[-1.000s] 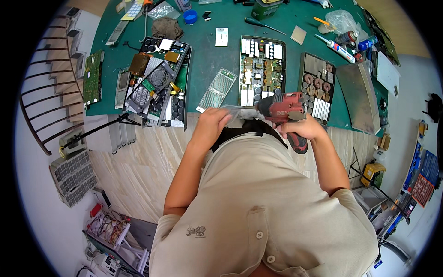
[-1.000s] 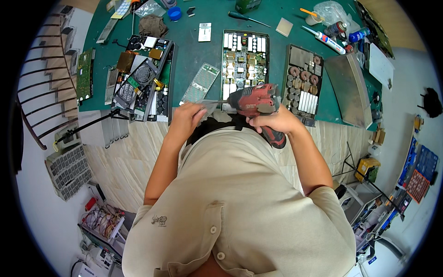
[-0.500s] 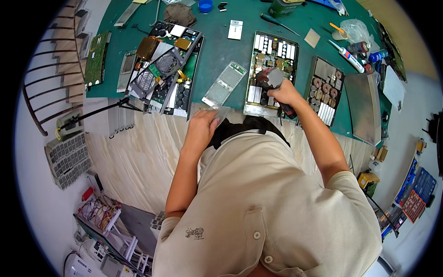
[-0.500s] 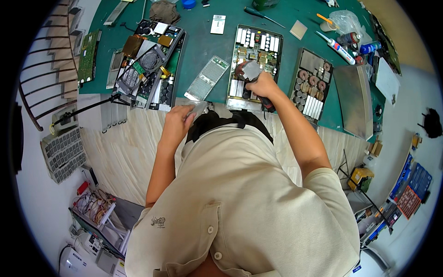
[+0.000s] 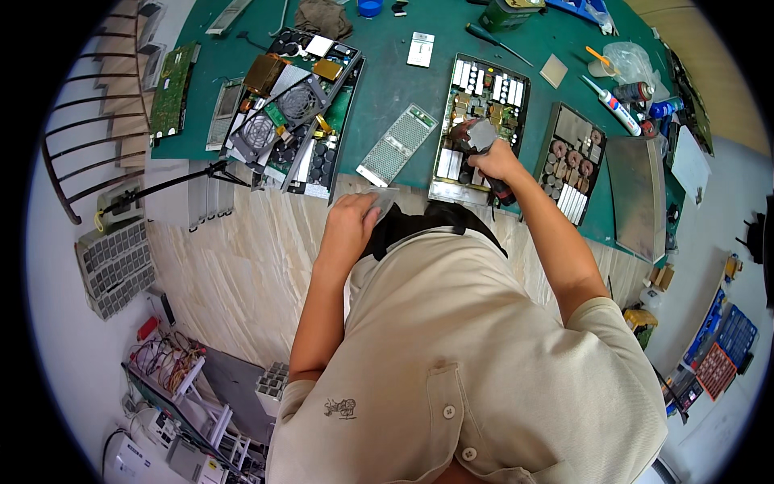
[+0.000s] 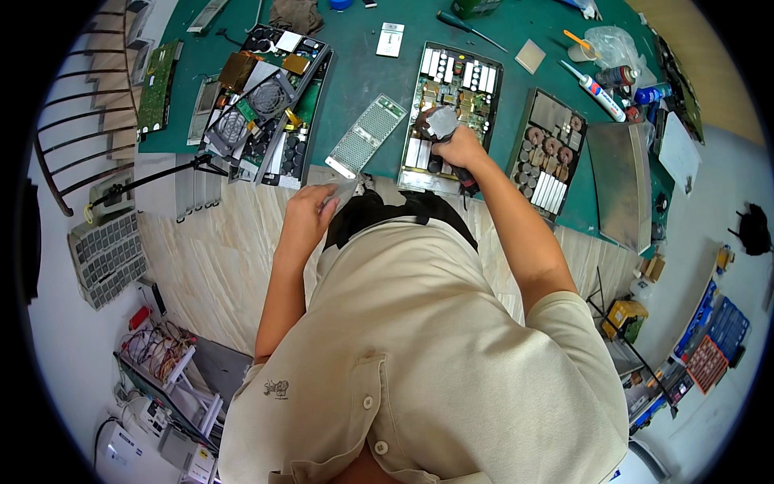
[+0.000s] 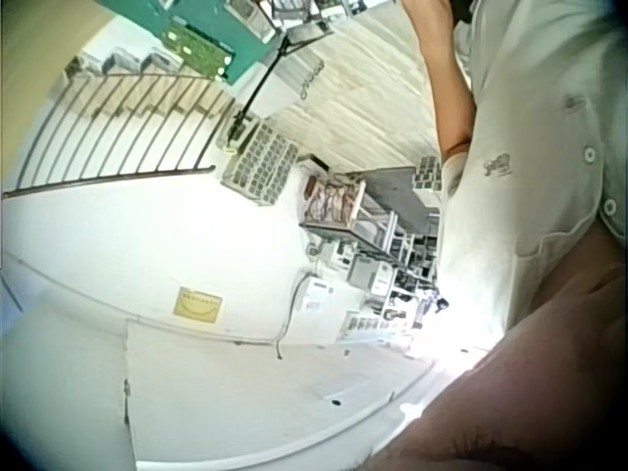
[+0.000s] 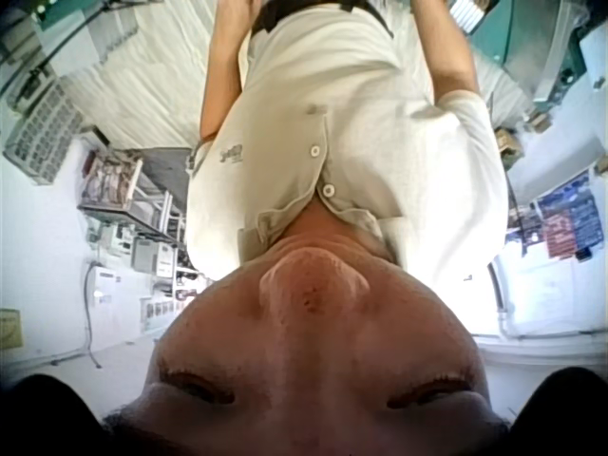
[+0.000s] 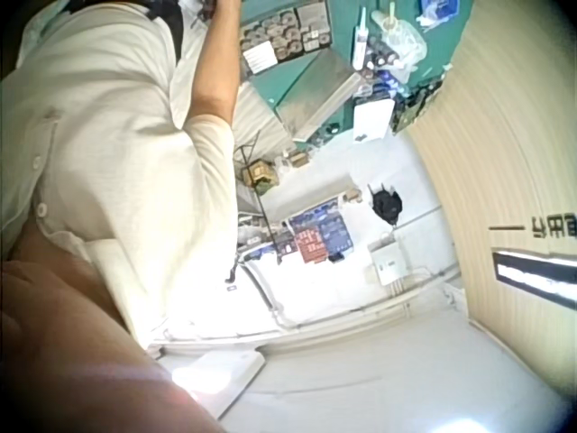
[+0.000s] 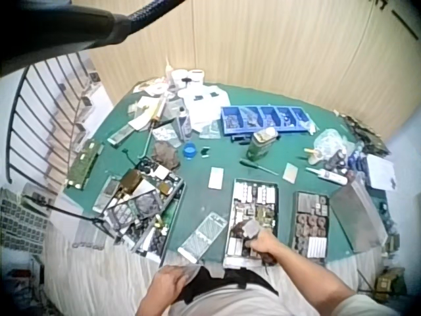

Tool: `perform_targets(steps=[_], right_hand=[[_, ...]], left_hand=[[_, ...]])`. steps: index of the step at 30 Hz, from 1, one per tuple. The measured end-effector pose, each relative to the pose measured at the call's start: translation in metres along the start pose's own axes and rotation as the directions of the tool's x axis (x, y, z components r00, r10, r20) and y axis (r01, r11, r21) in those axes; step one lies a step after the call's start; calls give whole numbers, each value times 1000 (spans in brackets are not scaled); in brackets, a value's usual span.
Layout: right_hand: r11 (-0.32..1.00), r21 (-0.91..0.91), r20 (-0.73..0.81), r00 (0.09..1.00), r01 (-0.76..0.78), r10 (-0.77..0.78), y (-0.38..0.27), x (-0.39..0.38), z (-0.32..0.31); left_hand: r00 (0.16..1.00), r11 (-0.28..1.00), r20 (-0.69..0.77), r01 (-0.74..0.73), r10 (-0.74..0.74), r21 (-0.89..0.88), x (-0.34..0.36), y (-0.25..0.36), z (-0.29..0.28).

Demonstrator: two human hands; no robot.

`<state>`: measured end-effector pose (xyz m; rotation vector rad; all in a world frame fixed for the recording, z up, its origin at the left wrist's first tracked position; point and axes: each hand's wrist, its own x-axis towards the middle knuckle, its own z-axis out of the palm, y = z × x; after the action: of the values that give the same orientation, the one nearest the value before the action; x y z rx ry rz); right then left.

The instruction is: The person uses a power drill to remove screws from an electronic assembly and then lifts off metal shield plates by hand.

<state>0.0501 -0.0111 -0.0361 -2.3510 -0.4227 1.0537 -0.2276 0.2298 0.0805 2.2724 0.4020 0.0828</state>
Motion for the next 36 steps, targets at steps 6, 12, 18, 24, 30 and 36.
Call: perform_targets(steps=[6, 12, 18, 24, 30, 36], right_hand=[[991, -132, 36, 999, 8, -3, -22, -4, -1], [938, -347, -5, 1000, -22, 22, -54, 5, 12], [974, -188, 15, 991, -125, 130, -50, 5, 4], [967, -250, -18, 999, -46, 42, -61, -3, 3], [975, -209, -22, 997, -74, 70, -55, 1, 4], [989, -58, -18, 990, -138, 137, -50, -4, 5]], left_hand=[[998, 996, 18, 60, -59, -58, 0, 6, -3], [999, 999, -14, -41, 41, -22, 9, 4, 2], [1000, 998, 3, -24, 24, -55, 16, 6, 3], [999, 996, -8, -48, 47, -77, 19, 10, -3], [1000, 998, 5, -17, 18, -66, 10, 7, -4], [996, 997, -45, -75, 74, -23, 4, 2, -4]])
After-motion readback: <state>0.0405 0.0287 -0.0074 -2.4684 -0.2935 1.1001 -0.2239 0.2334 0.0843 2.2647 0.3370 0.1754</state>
